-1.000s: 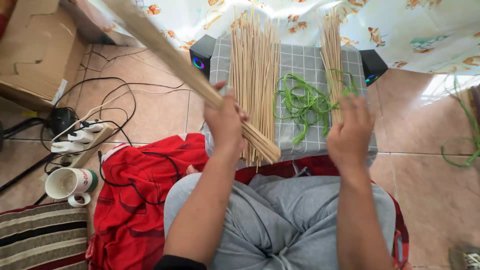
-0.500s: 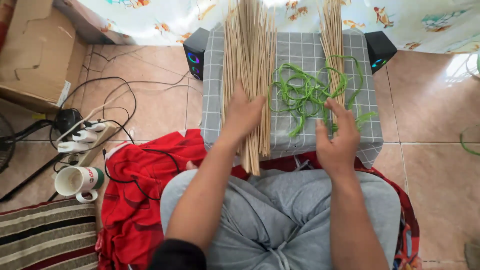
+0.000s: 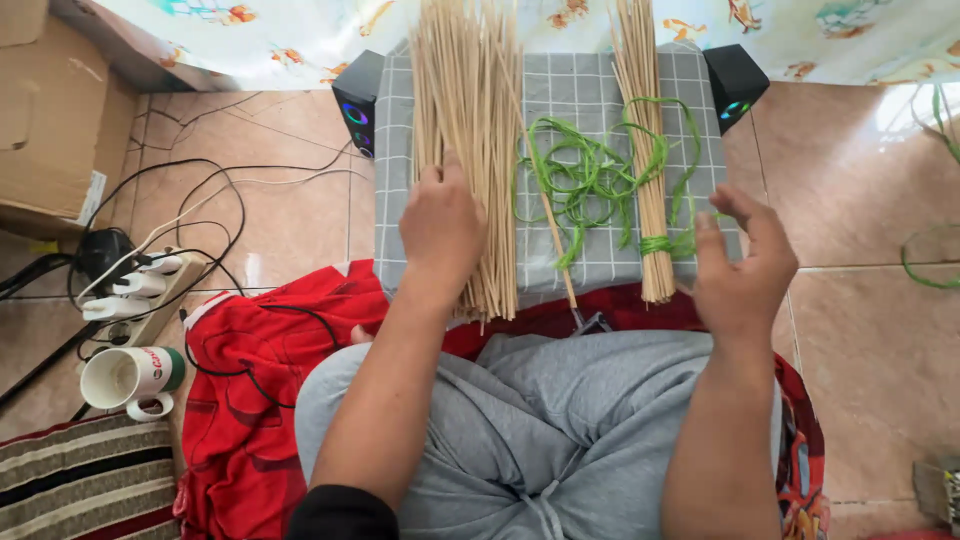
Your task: Bundling and tying thin wooden sticks together using green plastic twine
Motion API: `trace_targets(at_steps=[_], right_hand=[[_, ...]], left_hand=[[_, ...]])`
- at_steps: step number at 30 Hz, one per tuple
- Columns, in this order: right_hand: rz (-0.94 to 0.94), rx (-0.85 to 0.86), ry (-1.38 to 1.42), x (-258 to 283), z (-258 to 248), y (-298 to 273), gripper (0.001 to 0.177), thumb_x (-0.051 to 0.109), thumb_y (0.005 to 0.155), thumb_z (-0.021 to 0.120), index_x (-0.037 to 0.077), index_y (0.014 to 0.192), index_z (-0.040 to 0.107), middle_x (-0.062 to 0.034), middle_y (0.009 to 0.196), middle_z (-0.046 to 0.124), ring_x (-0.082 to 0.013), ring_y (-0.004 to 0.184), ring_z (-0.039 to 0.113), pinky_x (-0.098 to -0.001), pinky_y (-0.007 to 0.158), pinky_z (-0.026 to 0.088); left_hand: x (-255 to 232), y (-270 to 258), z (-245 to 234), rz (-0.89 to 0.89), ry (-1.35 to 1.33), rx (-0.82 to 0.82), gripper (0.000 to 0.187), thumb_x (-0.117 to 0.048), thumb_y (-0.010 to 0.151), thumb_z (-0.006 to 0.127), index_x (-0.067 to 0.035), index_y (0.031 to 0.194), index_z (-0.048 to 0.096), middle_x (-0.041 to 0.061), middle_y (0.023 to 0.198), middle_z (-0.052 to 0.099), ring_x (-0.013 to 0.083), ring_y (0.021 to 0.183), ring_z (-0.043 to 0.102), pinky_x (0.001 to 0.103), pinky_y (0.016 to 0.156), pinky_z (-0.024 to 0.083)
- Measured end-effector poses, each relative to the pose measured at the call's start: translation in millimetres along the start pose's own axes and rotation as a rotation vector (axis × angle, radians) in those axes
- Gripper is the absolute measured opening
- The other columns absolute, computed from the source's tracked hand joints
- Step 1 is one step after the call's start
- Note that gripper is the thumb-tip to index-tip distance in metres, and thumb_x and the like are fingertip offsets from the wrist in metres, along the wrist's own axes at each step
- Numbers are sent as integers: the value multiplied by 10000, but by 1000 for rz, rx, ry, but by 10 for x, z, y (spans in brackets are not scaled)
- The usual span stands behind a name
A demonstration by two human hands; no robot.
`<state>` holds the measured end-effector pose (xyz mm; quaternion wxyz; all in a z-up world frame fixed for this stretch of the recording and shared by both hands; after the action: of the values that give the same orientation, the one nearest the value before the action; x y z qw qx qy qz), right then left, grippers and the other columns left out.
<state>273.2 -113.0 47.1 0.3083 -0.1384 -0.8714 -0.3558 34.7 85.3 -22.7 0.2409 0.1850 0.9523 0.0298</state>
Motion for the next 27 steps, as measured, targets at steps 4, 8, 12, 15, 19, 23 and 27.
trace_targets(at_steps=[4,8,12,15,19,23,27], right_hand=[[116,12,-48,-210,81,-59,227,-73,1012,667,-59,1238,683,-121,887,646,-185,745,550,-304,660,468],[61,168,-220,205,561,-129,175,118,973,751,88,1142,784,-105,732,691,-308,678,694,-396,642,537],[153,625,-428,170,1145,-429,502,268,934,667,168,1422,601,-115,941,736,-333,905,728,-478,812,566],[125,629,-324,223,1211,-476,548,135,890,668,145,1431,589,-138,941,743,-372,911,729,-501,825,562],[217,571,-186,309,1107,-402,481,156,885,649,149,1367,638,-72,807,750,-280,741,727,-438,766,561],[268,645,-343,334,1086,-367,522,328,944,646,167,1437,585,-73,764,746,-324,770,727,-474,763,558],[386,893,-457,306,1172,-494,780,299,919,677,188,1613,338,-155,891,785,-400,945,746,-522,840,575]], left_hand=[[4,-39,-32,55,82,-112,610,-121,806,634,23,1393,558,186,1059,666,365,917,634,475,647,572],[15,-2,-78,-8,69,22,620,-99,825,743,19,1408,567,224,1132,667,378,1106,636,555,746,618],[84,-10,-156,-13,98,-8,603,-122,843,708,-4,1415,560,258,1250,612,433,1181,605,563,875,570],[180,-11,-75,-41,92,24,571,-126,866,669,-10,1415,562,255,1257,621,431,1191,612,559,893,559],[204,17,-15,-43,75,58,520,-77,887,622,-24,1403,584,228,1227,656,397,1153,649,527,878,568],[245,16,32,-58,54,60,512,-89,898,615,-23,1404,569,254,1323,595,449,1214,607,568,899,550],[251,13,23,-75,46,65,472,-138,938,592,-47,1401,572,239,1282,612,426,1194,627,553,894,557]])
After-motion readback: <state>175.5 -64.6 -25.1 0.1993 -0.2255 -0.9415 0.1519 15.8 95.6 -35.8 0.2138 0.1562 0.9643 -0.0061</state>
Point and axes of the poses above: each hand's wrist, its own y-axis towards the middle knuckle, its own z-axis out of the palm, x = y × z, the point moved 9 cm from there along y, towards the middle knuckle
